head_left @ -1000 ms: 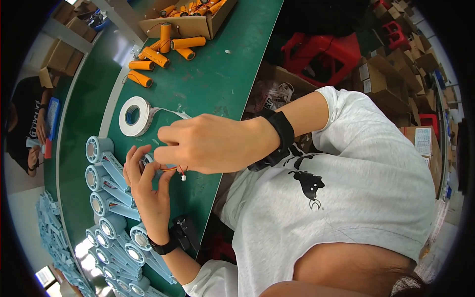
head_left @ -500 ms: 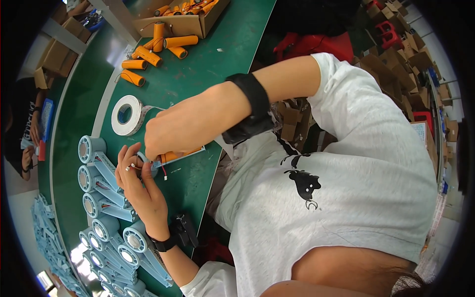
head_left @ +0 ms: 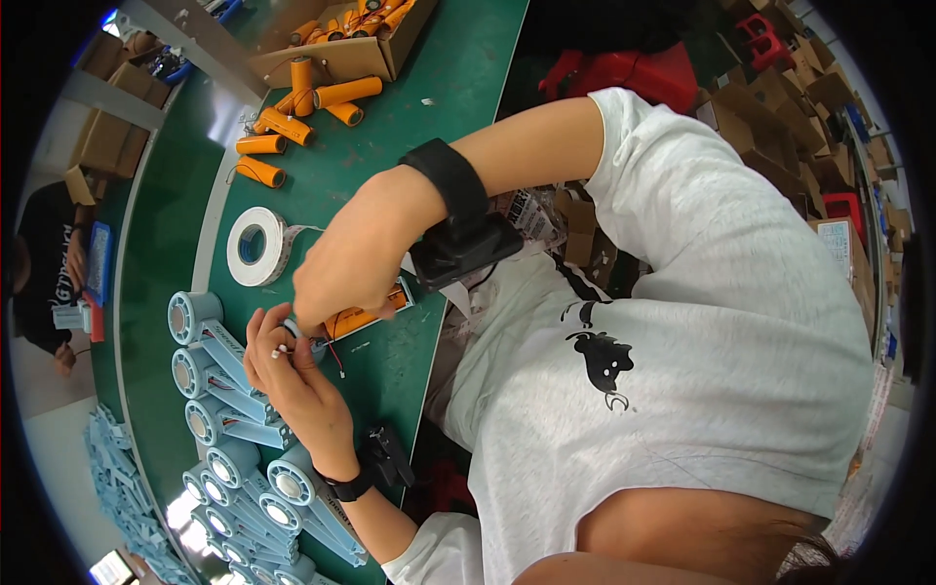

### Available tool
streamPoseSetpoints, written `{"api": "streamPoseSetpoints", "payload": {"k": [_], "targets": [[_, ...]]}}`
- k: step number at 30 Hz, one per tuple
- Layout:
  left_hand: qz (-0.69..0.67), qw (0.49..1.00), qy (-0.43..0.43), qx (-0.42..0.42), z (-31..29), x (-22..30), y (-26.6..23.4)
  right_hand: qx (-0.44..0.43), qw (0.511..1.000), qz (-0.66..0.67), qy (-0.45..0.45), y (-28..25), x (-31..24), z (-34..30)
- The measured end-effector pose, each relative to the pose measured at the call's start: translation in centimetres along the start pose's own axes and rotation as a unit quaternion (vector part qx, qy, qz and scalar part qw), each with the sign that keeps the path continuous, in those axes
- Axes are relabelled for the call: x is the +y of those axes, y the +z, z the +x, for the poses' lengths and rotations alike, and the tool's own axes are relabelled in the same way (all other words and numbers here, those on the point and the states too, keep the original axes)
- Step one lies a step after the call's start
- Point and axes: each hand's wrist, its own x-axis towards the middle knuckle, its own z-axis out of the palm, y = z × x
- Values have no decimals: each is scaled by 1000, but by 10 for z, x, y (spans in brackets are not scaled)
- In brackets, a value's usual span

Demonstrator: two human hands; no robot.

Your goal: The person applies double-sided tape to batteries, peels the backing, and presses each battery into a fan housing. They repeat this process for multiple units, picking batteries from a cardboard box and setting the assembled housings aside.

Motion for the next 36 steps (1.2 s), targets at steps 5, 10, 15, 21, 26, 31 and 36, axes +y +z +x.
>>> {"api": "streamPoseSetpoints", "payload": {"k": [5,10,15,21,26,31,36], "targets": [[73,997,31,2,2,0,2,38,996,73,-18,2,8,4],[47,998,27,22,-1,-6,3,97,993,40,45,20,1,16],[41,999,12,29,0,-7,3,148,986,71,25,27,4,19],[31,999,21,19,1,-6,1,191,978,79,-29,30,9,19],[28,999,30,8,-1,-7,0,234,961,141,-54,37,9,15],[20,1000,19,4,1,-5,-1,290,941,159,-78,43,13,10],[12,1000,12,-4,3,-7,-2,325,927,116,-150,27,1,-17]]}}
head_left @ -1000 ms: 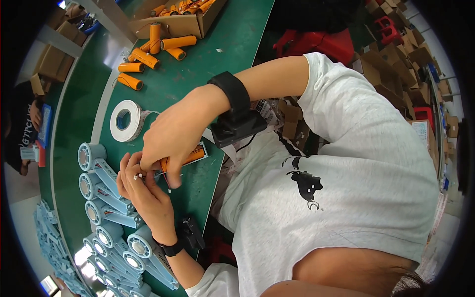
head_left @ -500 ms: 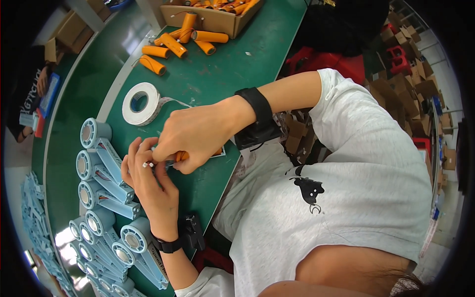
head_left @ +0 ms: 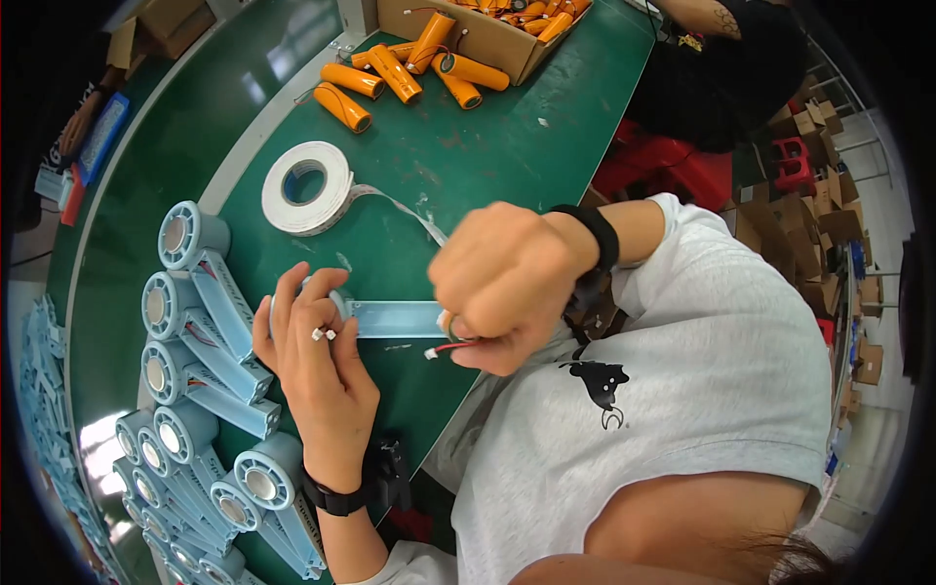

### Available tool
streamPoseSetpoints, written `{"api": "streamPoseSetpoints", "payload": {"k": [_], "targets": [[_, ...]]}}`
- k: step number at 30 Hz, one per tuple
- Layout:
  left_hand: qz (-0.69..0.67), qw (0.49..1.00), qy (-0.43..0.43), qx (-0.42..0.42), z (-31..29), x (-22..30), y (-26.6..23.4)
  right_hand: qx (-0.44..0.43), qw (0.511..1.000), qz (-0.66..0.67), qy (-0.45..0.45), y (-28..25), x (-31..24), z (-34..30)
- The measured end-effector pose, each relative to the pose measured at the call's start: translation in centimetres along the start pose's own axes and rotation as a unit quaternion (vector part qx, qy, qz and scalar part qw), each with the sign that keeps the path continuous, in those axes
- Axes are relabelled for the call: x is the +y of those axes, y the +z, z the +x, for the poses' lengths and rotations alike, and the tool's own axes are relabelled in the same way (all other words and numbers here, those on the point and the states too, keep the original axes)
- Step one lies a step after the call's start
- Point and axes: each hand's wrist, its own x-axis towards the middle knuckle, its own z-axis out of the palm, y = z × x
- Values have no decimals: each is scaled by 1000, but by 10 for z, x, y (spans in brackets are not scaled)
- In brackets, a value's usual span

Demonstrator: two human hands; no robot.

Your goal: The person applies double-sided tape to batteries, peels the backing, and presses each battery into a fan housing. They repeat this process for multiple units, picking batteries from a cardboard box and setting the assembled housings aside.

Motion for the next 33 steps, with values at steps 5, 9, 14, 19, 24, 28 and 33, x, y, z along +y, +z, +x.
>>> {"api": "streamPoseSetpoints", "payload": {"k": [5,9,14,19,24,28,33], "targets": [[20,1000,8,1,2,-1,2,-5,997,-74,25,-4,-5,-17],[30,999,19,-3,1,0,4,83,982,-169,-11,2,-17,-25],[28,1000,-10,-10,1,6,3,315,947,-55,-44,-16,-43,-13],[35,999,4,-11,-3,5,0,50,981,-183,29,-3,-37,-15],[28,1000,3,-4,-2,6,3,-63,973,-196,109,-5,-44,-8],[36,999,9,2,-2,2,4,-162,928,-282,180,-2,-55,8],[42,999,17,22,-4,4,4,-229,926,-230,194,-5,-49,23]]}}
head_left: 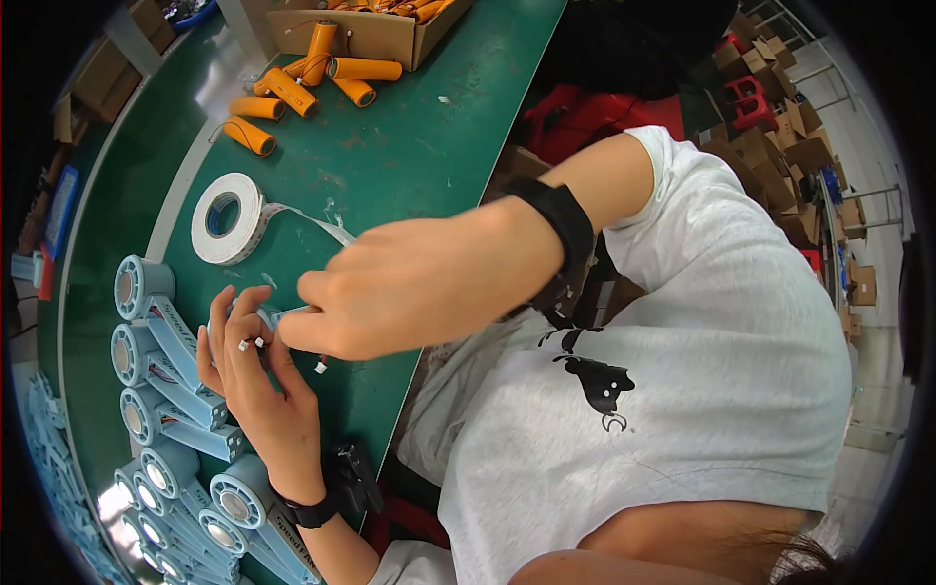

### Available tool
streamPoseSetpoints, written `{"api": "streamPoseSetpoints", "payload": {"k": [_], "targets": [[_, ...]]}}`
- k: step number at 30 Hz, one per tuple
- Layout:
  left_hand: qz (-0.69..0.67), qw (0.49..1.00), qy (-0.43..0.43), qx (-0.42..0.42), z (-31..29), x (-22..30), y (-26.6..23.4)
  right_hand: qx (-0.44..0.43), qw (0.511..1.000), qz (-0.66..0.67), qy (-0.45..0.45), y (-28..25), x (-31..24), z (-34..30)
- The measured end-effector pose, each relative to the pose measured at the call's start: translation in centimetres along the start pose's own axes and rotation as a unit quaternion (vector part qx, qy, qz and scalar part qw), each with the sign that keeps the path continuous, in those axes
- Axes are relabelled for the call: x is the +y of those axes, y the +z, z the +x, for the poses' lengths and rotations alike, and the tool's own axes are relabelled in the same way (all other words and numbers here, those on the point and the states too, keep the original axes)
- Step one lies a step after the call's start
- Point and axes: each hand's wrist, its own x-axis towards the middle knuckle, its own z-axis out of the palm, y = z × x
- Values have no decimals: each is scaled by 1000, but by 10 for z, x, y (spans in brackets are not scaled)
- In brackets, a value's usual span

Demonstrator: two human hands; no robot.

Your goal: The person applies double-sided tape to batteries, peels the backing, and presses each battery into a fan housing. They repeat this process for multiple units, picking batteries from a cardboard box and setting the assembled housings aside.

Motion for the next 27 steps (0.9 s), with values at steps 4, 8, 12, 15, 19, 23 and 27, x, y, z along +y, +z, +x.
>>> {"api": "streamPoseSetpoints", "payload": {"k": [4,8,12,15,19,23,27], "targets": [[-12,1000,-8,-3,-2,-3,1,-64,988,120,-69,0,23,19],[-29,999,-34,-4,-4,-3,0,-137,985,96,-52,-13,23,31],[-38,998,-40,-6,-5,-6,0,-119,990,50,-64,-11,23,29],[-42,998,-38,-3,-6,-8,1,-73,992,42,-99,-1,26,36],[-40,998,-44,2,-7,-10,-1,-15,991,19,-131,15,31,43],[-93,990,-102,-13,-9,-8,-7,-22,996,1,-92,15,24,48],[-274,944,-174,-55,0,-10,-10,-85,996,-16,-12,18,24,50]]}}
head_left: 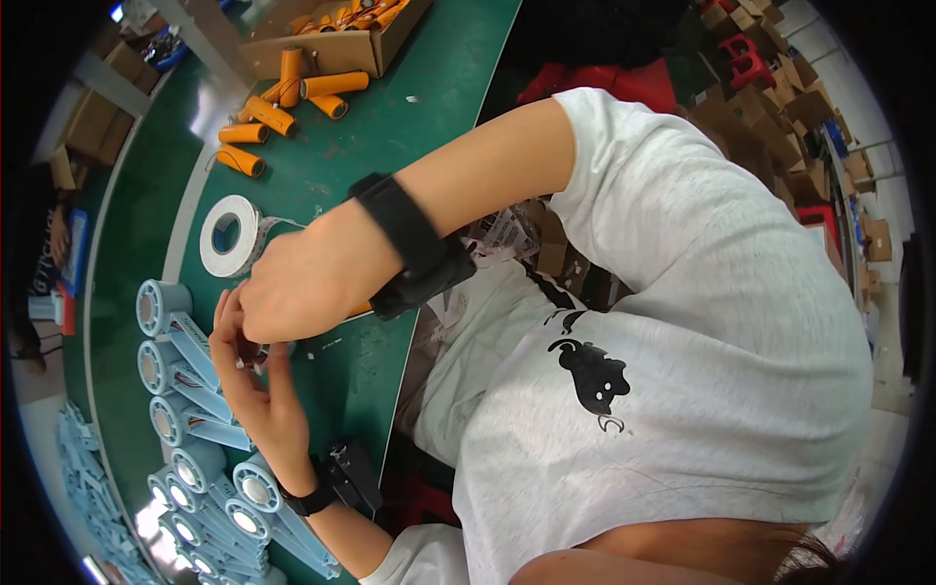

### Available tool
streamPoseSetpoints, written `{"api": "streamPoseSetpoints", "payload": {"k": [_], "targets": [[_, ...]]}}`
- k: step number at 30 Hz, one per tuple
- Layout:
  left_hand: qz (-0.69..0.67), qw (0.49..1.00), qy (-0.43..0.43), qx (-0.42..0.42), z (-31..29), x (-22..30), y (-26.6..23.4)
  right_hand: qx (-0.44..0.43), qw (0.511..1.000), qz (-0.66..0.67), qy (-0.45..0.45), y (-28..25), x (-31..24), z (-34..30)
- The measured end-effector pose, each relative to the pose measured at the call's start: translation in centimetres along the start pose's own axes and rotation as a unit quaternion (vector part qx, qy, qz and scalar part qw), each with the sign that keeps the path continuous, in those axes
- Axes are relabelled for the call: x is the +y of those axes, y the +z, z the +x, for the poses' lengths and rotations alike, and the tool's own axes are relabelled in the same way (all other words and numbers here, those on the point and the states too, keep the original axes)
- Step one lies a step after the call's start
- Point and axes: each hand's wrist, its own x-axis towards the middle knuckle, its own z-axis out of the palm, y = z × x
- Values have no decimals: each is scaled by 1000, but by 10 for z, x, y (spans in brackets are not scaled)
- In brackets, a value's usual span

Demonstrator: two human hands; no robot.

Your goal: The person applies double-sided tape to batteries, peels the backing, and presses each battery into a fan housing. They repeat this process for multiple units, picking batteries from a cardboard box and setting the assembled housings aside.

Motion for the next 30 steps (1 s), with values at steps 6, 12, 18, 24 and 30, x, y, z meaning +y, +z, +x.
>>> {"api": "streamPoseSetpoints", "payload": {"k": [6,12,18,24,30], "targets": [[173,975,99,-94,6,10,-11,-56,998,-27,0,-8,4,-7],[334,917,76,-204,36,31,1,90,952,268,122,7,16,-46],[373,888,-51,-265,51,35,16,-131,920,274,248,-8,16,-36],[403,883,-56,-234,47,37,12,-16,958,208,199,8,7,-23],[341,879,178,-281,48,39,-11,50,964,192,178,16,10,-27]]}}
